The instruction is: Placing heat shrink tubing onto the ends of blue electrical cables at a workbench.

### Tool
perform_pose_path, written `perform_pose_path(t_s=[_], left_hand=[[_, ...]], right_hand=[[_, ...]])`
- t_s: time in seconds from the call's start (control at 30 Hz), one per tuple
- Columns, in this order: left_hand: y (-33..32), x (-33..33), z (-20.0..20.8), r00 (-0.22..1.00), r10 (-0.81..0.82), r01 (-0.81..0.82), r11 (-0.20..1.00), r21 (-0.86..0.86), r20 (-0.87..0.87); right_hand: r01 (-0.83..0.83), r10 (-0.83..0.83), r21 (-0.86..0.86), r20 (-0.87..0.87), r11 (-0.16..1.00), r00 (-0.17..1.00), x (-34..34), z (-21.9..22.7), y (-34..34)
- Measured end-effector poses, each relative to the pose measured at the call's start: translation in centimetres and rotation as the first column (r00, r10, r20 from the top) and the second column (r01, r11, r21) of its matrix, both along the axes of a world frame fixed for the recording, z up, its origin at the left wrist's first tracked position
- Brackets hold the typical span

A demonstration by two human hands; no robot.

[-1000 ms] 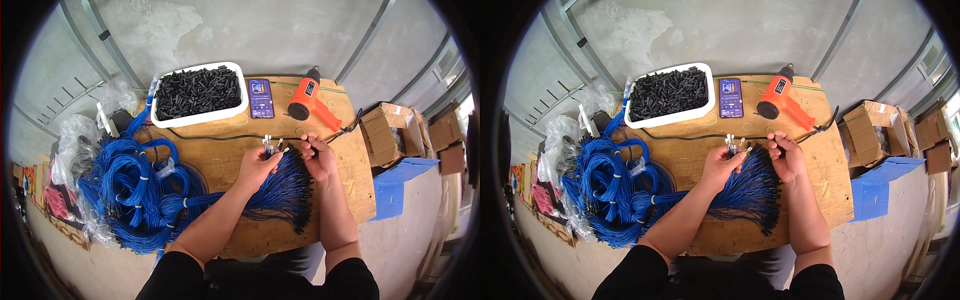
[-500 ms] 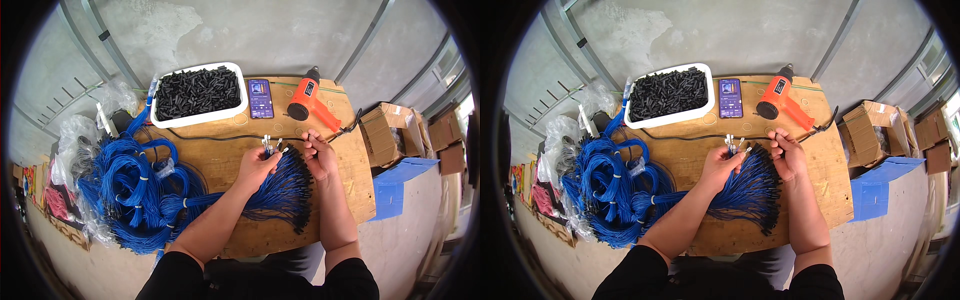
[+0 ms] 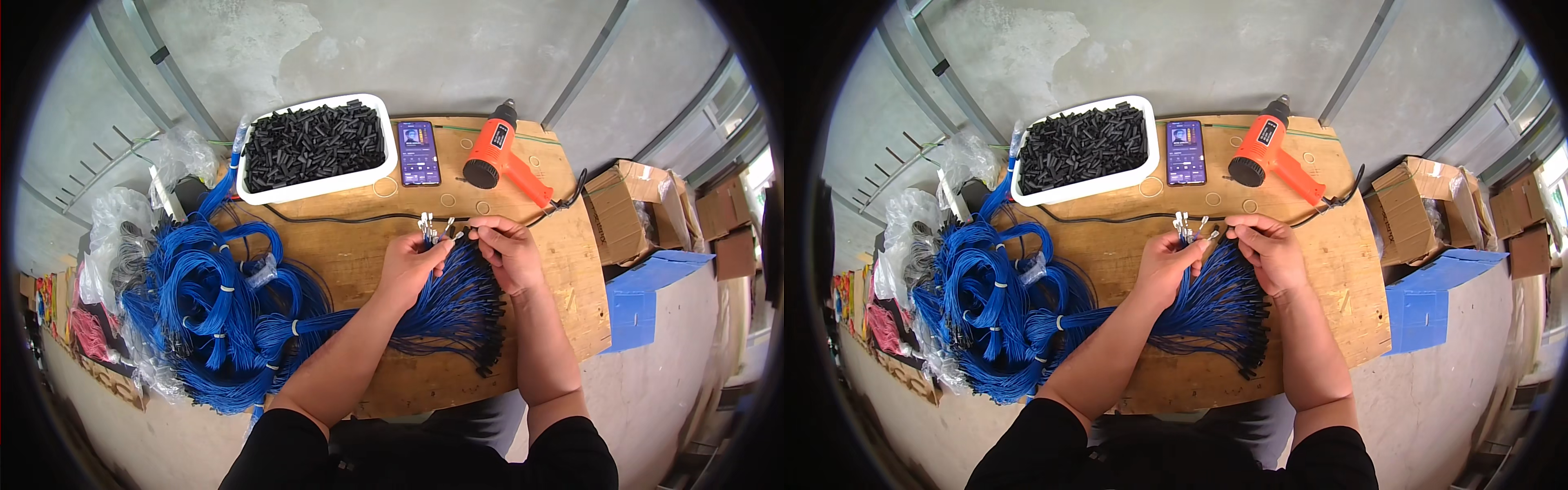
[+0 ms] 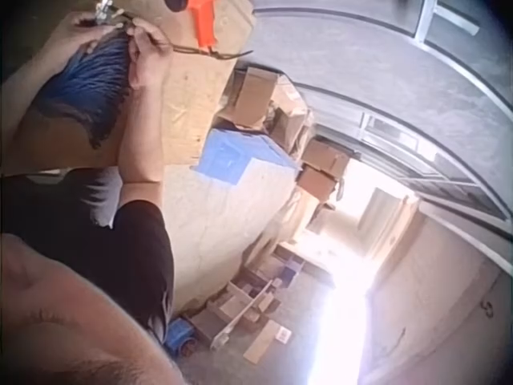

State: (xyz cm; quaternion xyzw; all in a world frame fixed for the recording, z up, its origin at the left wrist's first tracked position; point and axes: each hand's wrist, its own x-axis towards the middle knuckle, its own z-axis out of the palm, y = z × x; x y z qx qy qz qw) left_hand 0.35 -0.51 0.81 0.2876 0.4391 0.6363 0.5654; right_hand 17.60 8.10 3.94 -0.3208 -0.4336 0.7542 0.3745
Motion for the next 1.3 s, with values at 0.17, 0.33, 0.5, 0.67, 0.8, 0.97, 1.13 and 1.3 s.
perform_pose_path(t_s=[0.17, 0.33, 0.5, 0.67, 0.8, 0.97, 1.13, 1.3], left_hand=[[0.0, -0.1, 0.2, 1.000, 0.013, -0.012, 1.000, -0.026, 0.013], [0.1, -0.3, -0.2, 0.998, 0.022, -0.019, 0.999, -0.044, 0.059], [0.1, -0.3, -0.3, 0.998, 0.019, -0.017, 1.000, -0.022, 0.067], [0.0, -0.2, -0.2, 0.998, 0.018, -0.018, 1.000, -0.006, 0.064], [0.0, -0.2, -0.2, 0.998, 0.000, -0.001, 1.000, 0.008, 0.058], [0.1, -0.3, -0.5, 1.000, -0.018, 0.017, 0.999, 0.032, 0.014], [0.1, -0.3, -0.9, 0.999, -0.036, 0.037, 0.999, 0.032, -0.004], [0.1, -0.4, -0.8, 0.999, -0.042, 0.042, 0.998, 0.054, -0.001]], right_hand=[[-0.013, 0.004, 0.116, 0.079, 0.993, 0.997, -0.2, -0.5, -0.2], [0.003, -0.018, 0.131, 0.114, 0.991, 0.993, -0.6, -0.4, -0.6], [0.023, -0.047, 0.174, 0.136, 0.985, 0.990, -0.7, -0.4, -0.8], [0.032, -0.069, 0.213, 0.169, 0.977, 0.983, -0.7, -0.3, -0.9], [0.036, -0.072, 0.217, 0.164, 0.976, 0.984, -0.7, -0.4, -1.0], [0.059, -0.085, 0.226, 0.111, 0.972, 0.990, -0.9, -0.1, -1.1], [0.043, -0.082, 0.265, 0.138, 0.963, 0.987, -0.6, -0.8, -0.8], [0.028, -0.071, 0.287, 0.140, 0.957, 0.988, -0.6, -0.8, -0.8]])
